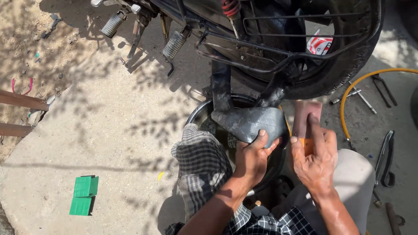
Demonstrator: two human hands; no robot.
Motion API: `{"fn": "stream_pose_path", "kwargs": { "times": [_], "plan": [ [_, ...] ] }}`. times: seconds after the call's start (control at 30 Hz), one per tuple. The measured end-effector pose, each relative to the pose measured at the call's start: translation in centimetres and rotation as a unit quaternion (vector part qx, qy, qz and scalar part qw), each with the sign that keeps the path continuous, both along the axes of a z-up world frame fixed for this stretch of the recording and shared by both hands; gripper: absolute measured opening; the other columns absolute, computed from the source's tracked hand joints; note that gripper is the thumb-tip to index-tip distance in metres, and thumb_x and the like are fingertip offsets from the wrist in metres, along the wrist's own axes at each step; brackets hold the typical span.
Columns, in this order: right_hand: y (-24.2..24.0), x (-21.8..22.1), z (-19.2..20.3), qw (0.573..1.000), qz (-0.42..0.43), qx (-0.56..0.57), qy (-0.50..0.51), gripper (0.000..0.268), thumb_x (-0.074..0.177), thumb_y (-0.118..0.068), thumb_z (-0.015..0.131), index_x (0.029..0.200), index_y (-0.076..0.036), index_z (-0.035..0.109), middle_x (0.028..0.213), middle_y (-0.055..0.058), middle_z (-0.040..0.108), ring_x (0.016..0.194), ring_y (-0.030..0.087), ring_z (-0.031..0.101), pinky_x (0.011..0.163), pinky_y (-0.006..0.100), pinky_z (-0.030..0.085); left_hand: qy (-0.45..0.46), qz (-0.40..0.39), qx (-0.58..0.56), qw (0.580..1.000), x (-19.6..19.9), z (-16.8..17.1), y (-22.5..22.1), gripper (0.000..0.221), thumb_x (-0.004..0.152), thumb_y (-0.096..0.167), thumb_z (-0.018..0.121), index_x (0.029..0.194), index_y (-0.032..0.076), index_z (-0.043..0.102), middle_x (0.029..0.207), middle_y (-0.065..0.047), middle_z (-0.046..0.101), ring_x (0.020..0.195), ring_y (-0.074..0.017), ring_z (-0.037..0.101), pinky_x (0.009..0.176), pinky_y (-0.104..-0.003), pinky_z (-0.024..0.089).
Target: The recorder is repairing a punctured motorcycle inner tube by checking for leaks in water, cleaning the area, and sanding it down for a patch.
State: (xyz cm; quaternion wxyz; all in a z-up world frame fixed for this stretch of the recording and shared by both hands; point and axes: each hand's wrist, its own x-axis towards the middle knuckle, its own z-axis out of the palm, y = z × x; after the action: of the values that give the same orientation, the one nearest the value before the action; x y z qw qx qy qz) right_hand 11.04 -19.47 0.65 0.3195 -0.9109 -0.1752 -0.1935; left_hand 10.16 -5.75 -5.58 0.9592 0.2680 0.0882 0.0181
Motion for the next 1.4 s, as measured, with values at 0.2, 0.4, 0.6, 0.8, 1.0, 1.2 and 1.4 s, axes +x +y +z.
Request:
{"fn": "stream_pose_path", "kwargs": {
  "times": [0.2, 0.4, 0.6, 0.8, 1.0, 1.2, 1.4],
  "plan": [
    [2.0, -1.1, -0.7, 0.997, 0.062, 0.02, 0.043, 0.062, 0.085, -0.016, 0.074, 0.142, -0.001, 0.058, 0.106, 0.024, 0.057, 0.086, 0.03, 0.064, 0.071, 0.038, 0.057, 0.066, 0.042, -0.054, 0.995, -0.6, 0.8, 0.3, 0.027, 0.098, 0.01, 0.064, 0.125, 0.005, 0.062, 0.115, -0.006, 0.066, 0.11, -0.021, 0.064, 0.096, -0.039, 0.055],
    [1.2, 0.1, 0.1, 0.999, 0.007, 0.031, 0.024, 0.063, 0.091, -0.017, 0.074, 0.148, -0.002, 0.054, 0.106, 0.024, 0.057, 0.084, 0.033, 0.063, 0.07, 0.041, 0.055, 0.067, 0.049, 0.017, 0.996, 0.4, 1.9, 0.3, 0.028, 0.105, 0.014, 0.064, 0.128, -0.001, 0.063, 0.121, -0.009, 0.065, 0.107, -0.0192, 0.06, 0.087, -0.035, 0.048],
    [2.1, 0.7, -0.2, 0.997, 0.046, 0.001, 0.062, 0.068, 0.086, -0.02, 0.073, 0.149, -0.005, 0.053, 0.102, 0.024, 0.056, 0.082, 0.033, 0.062, 0.068, 0.042, 0.054, 0.05, 0.031, -0.041, 0.997, 0.1, -1.5, 0.2, 0.025, 0.1, 0.012, 0.066, 0.122, 0.001, 0.064, 0.118, -0.012, 0.067, 0.104, -0.0213, 0.068, 0.094, -0.038, 0.056],
    [1.8, -0.6, -1.0, 0.999, 0.018, 0.031, 0.011, 0.063, 0.092, -0.019, 0.073, 0.15, -0.004, 0.054, 0.105, 0.023, 0.058, 0.086, 0.033, 0.063, 0.071, 0.042, 0.053, 0.097, 0.114, -0.032, 0.988, 0.5, 2.9, 1.6, 0.022, 0.093, 0.011, 0.064, 0.112, 0.001, 0.063, 0.115, -0.012, 0.07, 0.107, -0.0239, 0.072, 0.095, -0.044, 0.056],
    [4.3, -0.8, 0.1, 0.993, 0.063, 0.004, 0.099, 0.063, 0.084, -0.019, 0.076, 0.143, -0.008, 0.059, 0.106, 0.024, 0.06, 0.081, 0.033, 0.067, 0.067, 0.04, 0.057, 0.013, 0.078, 0.038, 0.996, 1.5, -1.5, 3.2, 0.023, 0.104, 0.014, 0.064, 0.123, 0.0, 0.064, 0.121, -0.01, 0.064, 0.11, -0.0209, 0.062, 0.102, -0.038, 0.052],
    [2.5, -0.6, -1.2, 0.995, 0.088, 0.04, 0.022, 0.065, 0.089, -0.021, 0.075, 0.148, -0.003, 0.056, 0.103, 0.021, 0.061, 0.086, 0.031, 0.065, 0.078, 0.039, 0.055, -0.011, 0.138, 0.008, 0.99, 0.6, 3.6, 4.5, 0.034, 0.1, 0.02, 0.062, 0.127, -0.001, 0.059, 0.125, -0.013, 0.067, 0.116, -0.0256, 0.067, 0.107, -0.049, 0.053],
    [1.1, -0.9, -0.7, 0.99, 0.066, 0.106, 0.073, 0.059, 0.097, -0.022, 0.07, 0.15, 0.0, 0.055, 0.115, 0.018, 0.066, 0.098, 0.026, 0.066, 0.087, 0.037, 0.053, 0.057, 0.022, -0.033, 0.998, 0.4, 2.5, 3.4, 0.036, 0.1, 0.018, 0.065, 0.132, 0.003, 0.058, 0.13, -0.012, 0.062, 0.12, -0.0277, 0.062, 0.106, -0.055, 0.051]
  ]
}}
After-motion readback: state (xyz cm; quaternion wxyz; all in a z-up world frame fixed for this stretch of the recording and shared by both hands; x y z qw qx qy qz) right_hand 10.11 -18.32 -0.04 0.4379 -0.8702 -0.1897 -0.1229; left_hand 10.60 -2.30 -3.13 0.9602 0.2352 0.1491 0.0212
